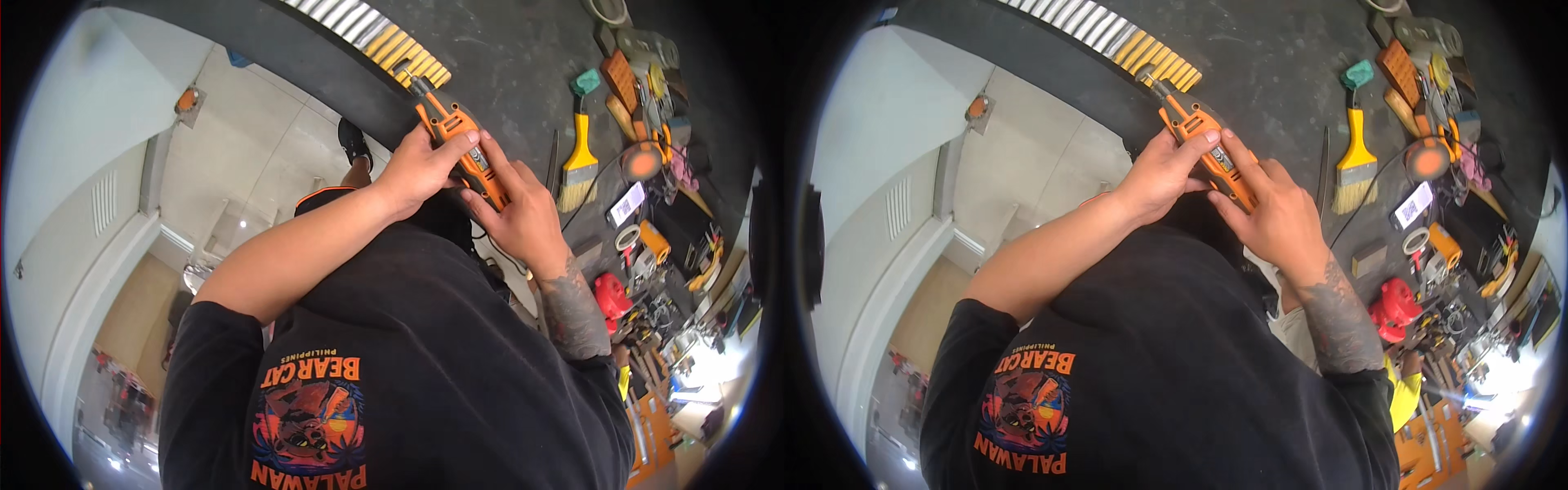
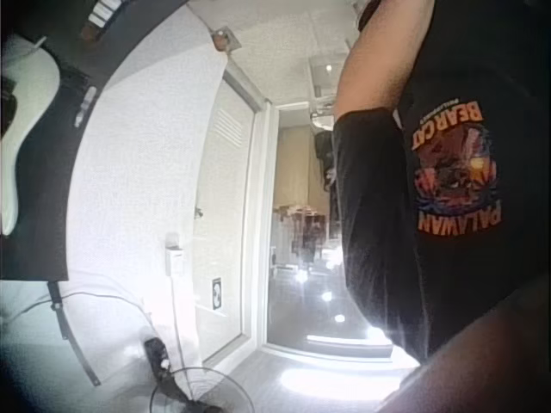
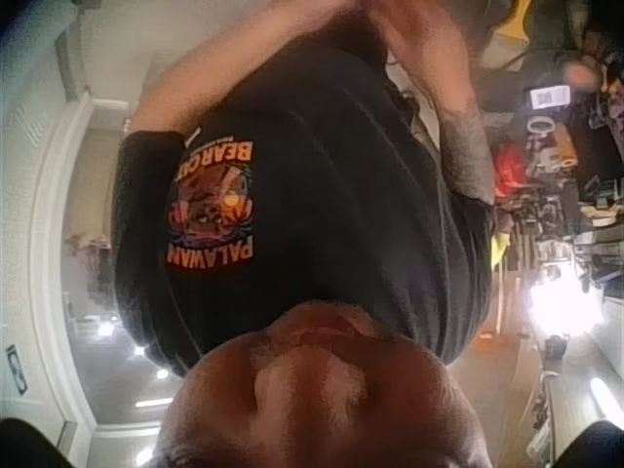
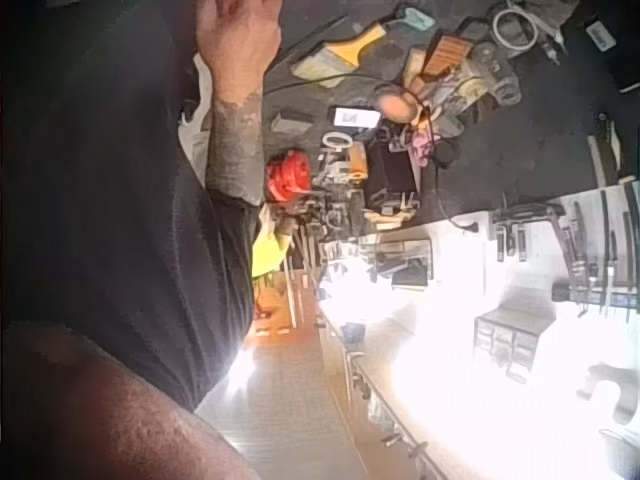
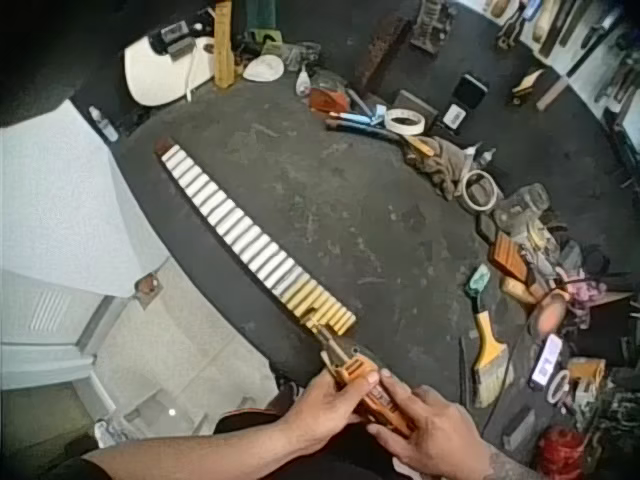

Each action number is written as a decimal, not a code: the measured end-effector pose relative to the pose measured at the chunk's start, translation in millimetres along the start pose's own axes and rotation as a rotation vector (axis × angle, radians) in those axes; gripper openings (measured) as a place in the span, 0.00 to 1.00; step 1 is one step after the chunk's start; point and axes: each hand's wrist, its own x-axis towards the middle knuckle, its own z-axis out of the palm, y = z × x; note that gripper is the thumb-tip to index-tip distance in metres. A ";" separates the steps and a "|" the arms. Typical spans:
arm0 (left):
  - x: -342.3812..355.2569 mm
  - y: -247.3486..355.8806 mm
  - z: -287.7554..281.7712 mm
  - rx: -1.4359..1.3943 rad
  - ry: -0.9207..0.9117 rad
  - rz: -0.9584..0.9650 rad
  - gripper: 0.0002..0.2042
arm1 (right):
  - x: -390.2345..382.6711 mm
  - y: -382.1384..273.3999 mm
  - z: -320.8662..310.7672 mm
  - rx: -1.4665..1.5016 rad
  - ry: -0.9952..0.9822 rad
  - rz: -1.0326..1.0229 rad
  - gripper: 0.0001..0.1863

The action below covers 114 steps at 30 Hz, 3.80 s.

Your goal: The person uses a rotary tool with a small polishing attachment to buff and polish the frets on a guitar neck at a workbench.

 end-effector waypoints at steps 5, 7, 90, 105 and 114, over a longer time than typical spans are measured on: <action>11.3 -17.3 3.8 -0.109 0.054 0.145 0.17 | 17.0 13.0 5.5 -0.081 0.017 -0.100 0.42; 17.1 -28.4 2.8 -0.112 0.097 0.258 0.17 | 18.2 16.2 7.2 -0.076 0.044 -0.143 0.41; 30.4 -48.2 18.1 -0.127 0.179 0.450 0.12 | 21.5 32.3 -8.2 -0.062 -0.025 -0.166 0.41; 36.8 -63.3 7.6 -0.211 0.163 0.493 0.13 | 20.9 27.0 -0.5 -0.164 -0.031 -0.162 0.40; 38.8 -56.9 14.3 -0.253 0.186 0.485 0.15 | 25.3 24.7 -8.7 -0.183 -0.067 -0.155 0.43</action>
